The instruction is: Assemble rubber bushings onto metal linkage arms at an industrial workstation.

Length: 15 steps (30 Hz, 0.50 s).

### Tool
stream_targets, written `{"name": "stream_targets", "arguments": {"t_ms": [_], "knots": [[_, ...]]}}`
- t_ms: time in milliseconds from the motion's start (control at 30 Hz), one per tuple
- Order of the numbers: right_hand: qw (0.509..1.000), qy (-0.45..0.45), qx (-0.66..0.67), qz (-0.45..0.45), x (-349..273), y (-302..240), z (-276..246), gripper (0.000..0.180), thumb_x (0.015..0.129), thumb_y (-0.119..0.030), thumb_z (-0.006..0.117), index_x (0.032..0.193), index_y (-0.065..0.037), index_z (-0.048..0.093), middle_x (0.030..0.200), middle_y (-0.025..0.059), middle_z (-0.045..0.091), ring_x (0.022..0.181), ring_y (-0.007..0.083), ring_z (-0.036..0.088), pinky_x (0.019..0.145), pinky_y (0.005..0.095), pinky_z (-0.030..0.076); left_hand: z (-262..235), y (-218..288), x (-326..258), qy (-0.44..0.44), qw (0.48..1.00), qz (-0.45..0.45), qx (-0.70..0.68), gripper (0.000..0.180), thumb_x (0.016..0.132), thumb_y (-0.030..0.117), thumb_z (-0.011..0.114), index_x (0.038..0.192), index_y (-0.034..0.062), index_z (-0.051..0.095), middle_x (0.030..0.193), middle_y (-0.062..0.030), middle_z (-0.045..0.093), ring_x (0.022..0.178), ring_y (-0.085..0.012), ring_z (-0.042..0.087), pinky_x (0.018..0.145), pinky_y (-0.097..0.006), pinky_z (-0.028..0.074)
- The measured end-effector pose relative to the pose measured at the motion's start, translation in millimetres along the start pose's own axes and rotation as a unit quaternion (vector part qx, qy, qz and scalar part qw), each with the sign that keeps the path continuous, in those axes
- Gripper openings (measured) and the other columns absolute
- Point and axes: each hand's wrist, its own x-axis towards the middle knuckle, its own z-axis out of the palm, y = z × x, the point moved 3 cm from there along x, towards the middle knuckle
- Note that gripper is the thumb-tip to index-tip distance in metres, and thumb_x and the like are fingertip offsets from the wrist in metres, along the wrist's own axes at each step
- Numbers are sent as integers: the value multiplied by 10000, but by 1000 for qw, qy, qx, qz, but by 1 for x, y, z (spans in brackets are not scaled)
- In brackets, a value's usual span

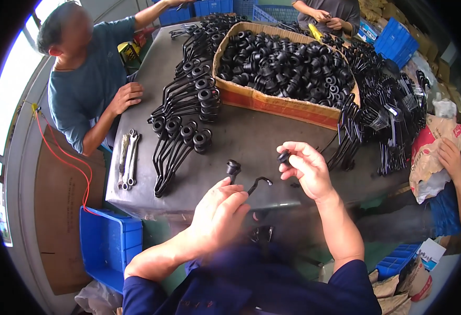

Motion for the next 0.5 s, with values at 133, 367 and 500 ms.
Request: {"name": "stream_targets", "arguments": {"t_ms": [133,367,500], "knots": [[997,-24,-65,-36,-11,-2,9,323,926,4,609,1242,19,542,1099,95,596,942,166,650,815,322,587,-7,16,10,-4,999,3,49,374,773,-57,722,1110,-49,562,947,-163,654,844,-316,666,912,-483,547],[967,2,-233,-102,-33,14,26,379,838,43,719,1176,-7,556,1086,66,615,913,121,640,800,267,550,-3,18,7,-21,997,8,72,439,792,19,712,1195,-55,556,957,-145,640,856,-277,653,891,-469,556],[915,5,-367,-166,-33,18,45,348,767,16,769,1070,-7,600,1059,80,636,806,147,647,714,271,547,-5,18,4,-23,996,11,81,425,803,44,705,1194,-49,568,944,-138,637,847,-267,653,882,-458,558]]}}
